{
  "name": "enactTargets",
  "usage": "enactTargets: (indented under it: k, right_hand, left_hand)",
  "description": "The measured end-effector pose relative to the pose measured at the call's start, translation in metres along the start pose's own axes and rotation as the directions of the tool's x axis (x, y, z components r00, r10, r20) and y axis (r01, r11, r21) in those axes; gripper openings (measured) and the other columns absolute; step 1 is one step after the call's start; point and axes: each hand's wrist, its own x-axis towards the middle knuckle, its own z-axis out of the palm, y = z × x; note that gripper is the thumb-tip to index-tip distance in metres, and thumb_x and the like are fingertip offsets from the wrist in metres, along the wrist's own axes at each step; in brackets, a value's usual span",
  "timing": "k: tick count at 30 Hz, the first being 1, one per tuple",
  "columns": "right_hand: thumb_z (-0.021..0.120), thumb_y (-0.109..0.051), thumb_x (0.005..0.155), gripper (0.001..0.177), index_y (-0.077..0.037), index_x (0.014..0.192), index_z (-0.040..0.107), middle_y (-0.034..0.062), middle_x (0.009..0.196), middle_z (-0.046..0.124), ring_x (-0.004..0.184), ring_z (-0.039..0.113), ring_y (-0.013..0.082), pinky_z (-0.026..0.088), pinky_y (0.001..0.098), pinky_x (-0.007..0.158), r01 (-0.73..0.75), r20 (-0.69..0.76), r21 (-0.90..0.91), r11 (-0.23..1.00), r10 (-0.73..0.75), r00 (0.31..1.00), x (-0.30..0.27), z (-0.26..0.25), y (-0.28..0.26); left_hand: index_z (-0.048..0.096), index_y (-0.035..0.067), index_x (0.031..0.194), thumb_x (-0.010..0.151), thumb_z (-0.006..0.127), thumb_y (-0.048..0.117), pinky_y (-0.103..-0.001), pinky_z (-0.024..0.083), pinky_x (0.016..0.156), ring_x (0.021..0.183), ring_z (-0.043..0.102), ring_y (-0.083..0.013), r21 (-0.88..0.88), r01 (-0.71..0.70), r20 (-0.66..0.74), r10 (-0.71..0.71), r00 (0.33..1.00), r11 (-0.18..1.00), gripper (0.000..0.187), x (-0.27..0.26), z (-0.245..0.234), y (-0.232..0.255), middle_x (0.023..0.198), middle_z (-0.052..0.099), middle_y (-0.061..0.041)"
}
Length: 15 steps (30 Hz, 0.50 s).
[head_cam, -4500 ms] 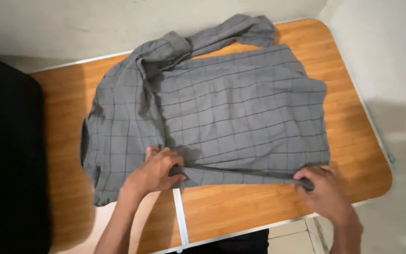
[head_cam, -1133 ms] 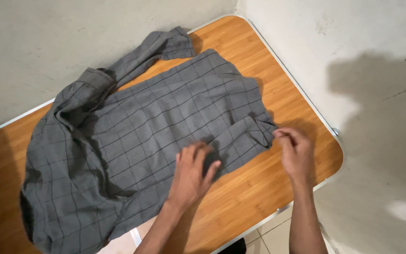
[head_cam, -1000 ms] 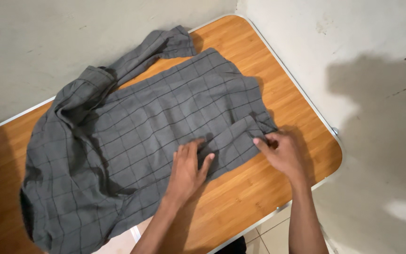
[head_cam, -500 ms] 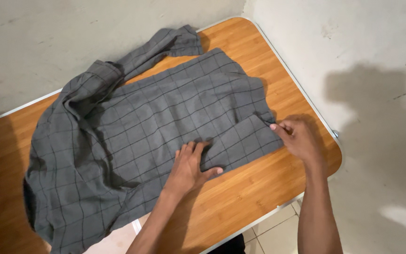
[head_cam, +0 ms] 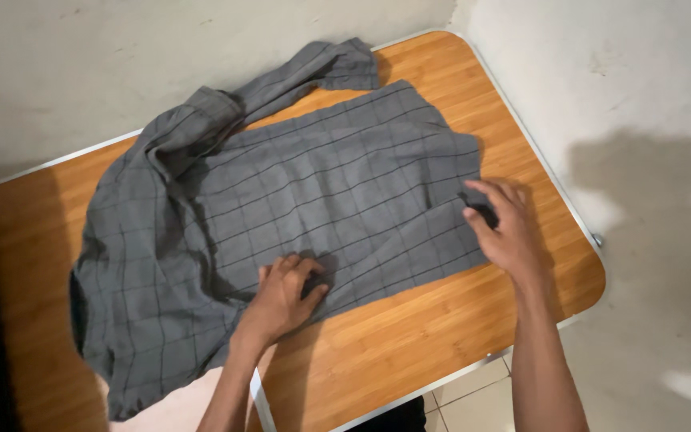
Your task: The person folds a grey checkered shirt on a table by hand, pulling the sleeves inward and folding the body into a square, and then places the shirt into a black suitcase.
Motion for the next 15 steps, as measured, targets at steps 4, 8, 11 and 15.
enactTargets:
  k: [4, 8, 11, 15]
  right_hand:
    - [0.083, -0.033, 0.079, 0.054, -0.020, 0.129, 0.070, 0.0099, 0.158, 0.036, 0.147, 0.024, 0.0405, 0.028, 0.0591, 0.114, -0.019, 0.197, -0.103, 0.995, 0.039, 0.980, 0.023, 0.002, -0.030]
    - [0.087, -0.031, 0.075, 0.032, -0.014, 0.099, 0.074, -0.0007, 0.139, 0.057, 0.138, 0.038, 0.0272, 0.037, 0.0506, 0.111, -0.017, 0.241, -0.250, 0.968, 0.079, 0.967, 0.023, 0.007, -0.009]
    - [0.086, -0.026, 0.079, 0.027, -0.004, 0.087, 0.072, 0.0098, 0.105, 0.071, 0.104, 0.058, 0.0283, 0.046, 0.0451, 0.093, 0.021, 0.175, -0.055, 0.998, -0.011, 0.984, 0.018, 0.007, 0.035]
    - [0.079, -0.023, 0.081, 0.030, -0.008, 0.104, 0.066, 0.0053, 0.083, 0.070, 0.075, 0.062, 0.0133, 0.049, 0.0306, 0.063, -0.210, 0.152, 0.338, 0.918, 0.167, 0.974, 0.011, 0.007, 0.054]
  left_hand:
    - [0.069, 0.011, 0.107, 0.085, 0.073, 0.029, -0.044, 0.036, 0.100, 0.115, 0.056, -0.0276, 0.033, 0.130, 0.179, -0.134, 0.975, 0.991, 0.028, -0.008, -0.013, -0.010, 0.108, 0.067, -0.010]
    - [0.064, 0.008, 0.104, 0.092, 0.068, 0.024, -0.045, 0.041, 0.095, 0.098, 0.065, -0.0315, -0.058, 0.021, 0.079, -0.016, 0.997, 0.998, 0.020, -0.013, -0.018, -0.013, 0.093, 0.071, -0.014]
    - [0.061, 0.007, 0.108, 0.099, 0.061, 0.026, -0.044, 0.053, 0.083, 0.078, 0.070, -0.0372, -0.166, 0.140, 0.056, -0.132, 0.990, 0.976, 0.020, -0.015, -0.022, -0.013, 0.080, 0.073, -0.016]
    - [0.057, 0.003, 0.107, 0.100, 0.058, 0.025, -0.050, 0.053, 0.066, 0.074, 0.069, -0.0421, -0.209, 0.101, -0.060, -0.116, 0.991, 0.973, 0.023, -0.018, -0.022, -0.006, 0.075, 0.072, -0.018]
